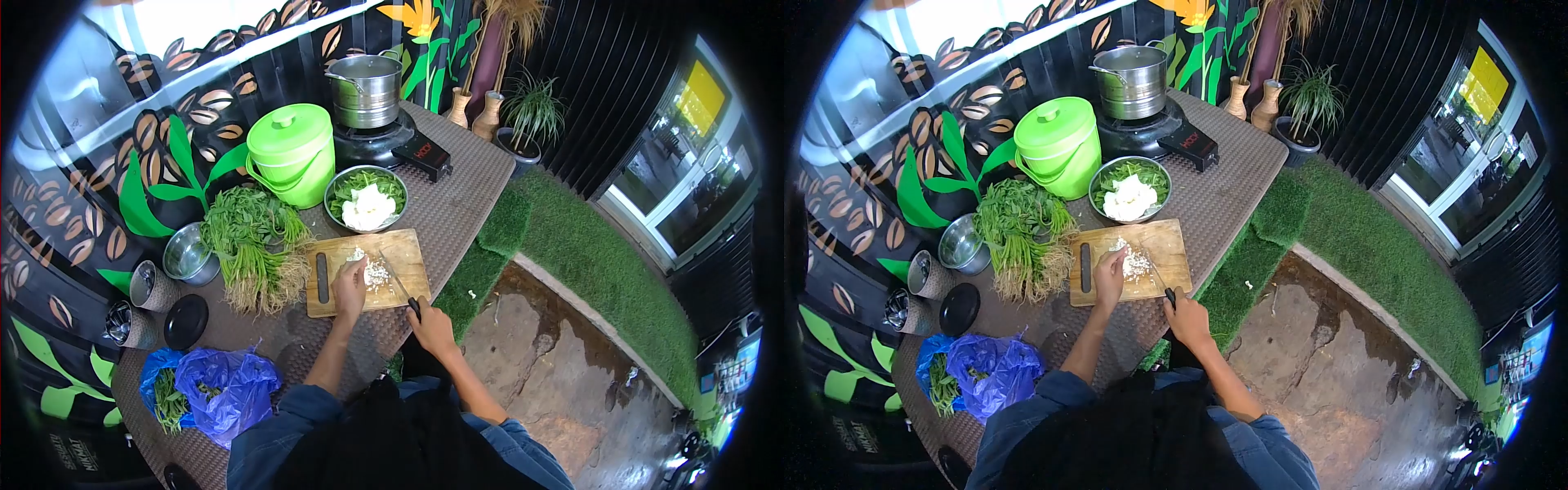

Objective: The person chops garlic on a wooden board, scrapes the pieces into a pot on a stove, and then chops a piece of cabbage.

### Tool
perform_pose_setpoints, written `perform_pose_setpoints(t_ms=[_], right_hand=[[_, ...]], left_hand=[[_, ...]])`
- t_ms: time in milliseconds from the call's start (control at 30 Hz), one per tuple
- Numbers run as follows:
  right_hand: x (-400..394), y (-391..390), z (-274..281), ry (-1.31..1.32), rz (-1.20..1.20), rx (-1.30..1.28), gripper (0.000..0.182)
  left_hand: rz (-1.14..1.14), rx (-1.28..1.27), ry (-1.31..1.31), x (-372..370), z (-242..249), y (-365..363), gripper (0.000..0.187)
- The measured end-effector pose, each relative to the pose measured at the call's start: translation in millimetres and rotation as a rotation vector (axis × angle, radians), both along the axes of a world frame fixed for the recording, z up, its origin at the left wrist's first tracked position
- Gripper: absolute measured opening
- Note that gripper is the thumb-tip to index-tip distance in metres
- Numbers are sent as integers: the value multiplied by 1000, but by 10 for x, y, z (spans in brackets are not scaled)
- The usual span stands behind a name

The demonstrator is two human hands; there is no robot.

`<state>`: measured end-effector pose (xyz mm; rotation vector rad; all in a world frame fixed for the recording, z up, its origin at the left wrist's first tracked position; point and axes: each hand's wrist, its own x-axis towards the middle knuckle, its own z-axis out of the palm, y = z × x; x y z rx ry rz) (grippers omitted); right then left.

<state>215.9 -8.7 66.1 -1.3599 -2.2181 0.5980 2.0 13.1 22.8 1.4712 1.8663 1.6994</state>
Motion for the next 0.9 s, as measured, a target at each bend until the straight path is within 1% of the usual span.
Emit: perform_pose_setpoints(t_ms=[67, 100, 167, 200, 267, 300, 367, 400, 467, 600, 667, 700, 833, 900], right_hand=[[-12, -9, 210, -119, -24, -33, 28], [-11, 8, 214, -120, -23, -33, 28], [4, 34, 210, -148, 25, 78, 32], [2, 40, 204, -149, 24, 77, 32], [-5, 47, 192, -157, 18, 153, 33], [-11, 43, 203, -158, 18, 154, 33], [-16, 29, 228, -97, 11, 162, 28], [-19, 20, 234, -98, 9, 162, 28], [-20, -4, 236, -66, -4, 180, 27], [32, -25, 261, -68, -24, 153, 27], [72, -58, 303, -44, -31, 146, 27], [91, -72, 313, -44, -31, 146, 27], [166, -141, 319, -58, -37, 131, 27], [195, -169, 332, -62, -40, 120, 27]], left_hand=[[-1, -23, 11, 103, 98, -30, 38], [0, -23, 11, 158, 113, -30, 38], [-12, -71, -37, 275, 142, -26, 78], [-12, -72, -38, 330, 148, -24, 78], [-21, -199, 153, 413, 166, -18, 113], [-20, -198, 152, 423, 151, -8, 113], [-17, -279, 216, 444, 124, 17, 127], [-19, -278, 215, 463, 156, 18, 127], [23, -377, 269, 490, 218, 21, 127], [100, -287, 227, 361, 120, 77, 121], [176, -187, 149, 245, 57, 107, 112], [206, -176, 160, 195, 32, 119, 104], [215, -229, 180, 38, -10, 169, 101], [296, -210, 240, 17, -15, 198, 86]])
